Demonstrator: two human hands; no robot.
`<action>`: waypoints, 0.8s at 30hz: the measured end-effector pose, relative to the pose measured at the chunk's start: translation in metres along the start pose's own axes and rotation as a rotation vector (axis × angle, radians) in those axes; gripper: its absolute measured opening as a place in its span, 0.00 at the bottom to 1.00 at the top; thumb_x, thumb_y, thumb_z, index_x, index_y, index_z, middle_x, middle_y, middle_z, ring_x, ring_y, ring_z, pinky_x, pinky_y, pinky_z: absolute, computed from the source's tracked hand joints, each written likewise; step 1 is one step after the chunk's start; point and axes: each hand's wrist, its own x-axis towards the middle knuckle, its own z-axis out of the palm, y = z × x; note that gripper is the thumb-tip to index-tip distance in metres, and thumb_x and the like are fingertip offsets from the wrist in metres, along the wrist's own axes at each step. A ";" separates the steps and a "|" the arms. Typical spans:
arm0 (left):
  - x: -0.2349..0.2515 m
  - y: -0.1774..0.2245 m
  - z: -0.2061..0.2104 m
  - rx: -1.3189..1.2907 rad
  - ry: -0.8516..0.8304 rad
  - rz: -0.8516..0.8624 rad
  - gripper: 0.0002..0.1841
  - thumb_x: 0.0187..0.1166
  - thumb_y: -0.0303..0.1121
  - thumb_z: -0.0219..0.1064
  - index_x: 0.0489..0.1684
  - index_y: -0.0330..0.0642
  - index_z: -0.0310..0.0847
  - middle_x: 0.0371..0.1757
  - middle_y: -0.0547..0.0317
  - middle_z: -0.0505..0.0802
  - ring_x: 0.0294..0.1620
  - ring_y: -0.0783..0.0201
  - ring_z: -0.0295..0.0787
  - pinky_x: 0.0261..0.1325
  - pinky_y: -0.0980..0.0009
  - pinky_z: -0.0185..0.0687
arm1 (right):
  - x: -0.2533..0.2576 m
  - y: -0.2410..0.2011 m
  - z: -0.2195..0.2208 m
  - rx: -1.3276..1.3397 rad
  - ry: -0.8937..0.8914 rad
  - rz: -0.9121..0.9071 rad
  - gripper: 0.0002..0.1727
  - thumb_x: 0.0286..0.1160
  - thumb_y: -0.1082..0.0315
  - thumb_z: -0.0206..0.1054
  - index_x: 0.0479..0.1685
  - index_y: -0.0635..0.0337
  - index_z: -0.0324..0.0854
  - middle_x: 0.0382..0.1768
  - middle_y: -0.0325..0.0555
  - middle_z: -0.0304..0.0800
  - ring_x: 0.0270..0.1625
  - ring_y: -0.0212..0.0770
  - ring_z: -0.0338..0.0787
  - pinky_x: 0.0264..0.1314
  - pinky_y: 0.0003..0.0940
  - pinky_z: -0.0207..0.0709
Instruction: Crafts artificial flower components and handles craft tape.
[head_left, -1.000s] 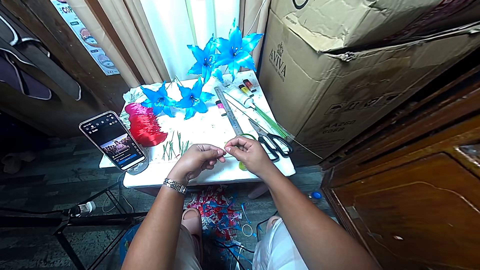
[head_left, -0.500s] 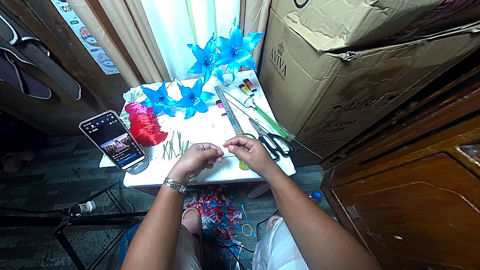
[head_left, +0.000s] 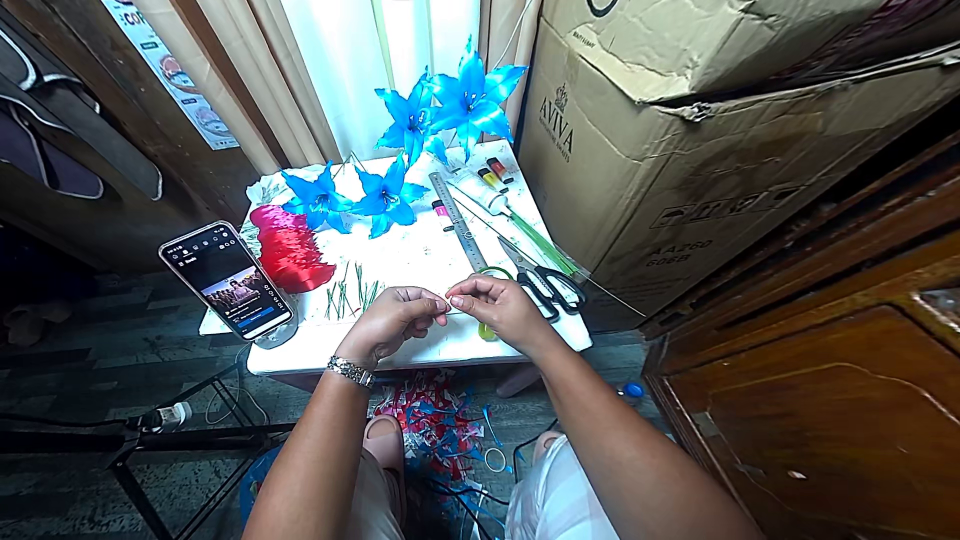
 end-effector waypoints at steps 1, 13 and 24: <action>0.000 0.000 0.000 -0.001 0.001 0.000 0.11 0.86 0.24 0.59 0.33 0.38 0.86 0.25 0.63 0.89 0.18 0.79 0.75 0.24 0.84 0.72 | 0.000 0.001 0.000 0.004 0.000 0.004 0.04 0.79 0.73 0.69 0.43 0.61 0.90 0.35 0.36 0.86 0.27 0.23 0.77 0.29 0.16 0.71; 0.000 -0.001 0.001 -0.008 -0.004 -0.004 0.12 0.85 0.24 0.58 0.32 0.39 0.87 0.23 0.64 0.88 0.17 0.79 0.75 0.24 0.84 0.72 | 0.000 0.005 -0.001 -0.004 0.017 -0.015 0.04 0.79 0.73 0.68 0.40 0.61 0.89 0.35 0.35 0.86 0.27 0.23 0.77 0.30 0.16 0.72; -0.002 0.000 0.000 0.061 -0.014 -0.032 0.13 0.85 0.24 0.58 0.30 0.39 0.85 0.24 0.65 0.88 0.19 0.79 0.77 0.24 0.84 0.74 | 0.000 0.002 -0.005 -0.056 -0.055 -0.029 0.04 0.75 0.74 0.69 0.40 0.61 0.90 0.36 0.37 0.86 0.32 0.24 0.80 0.33 0.17 0.74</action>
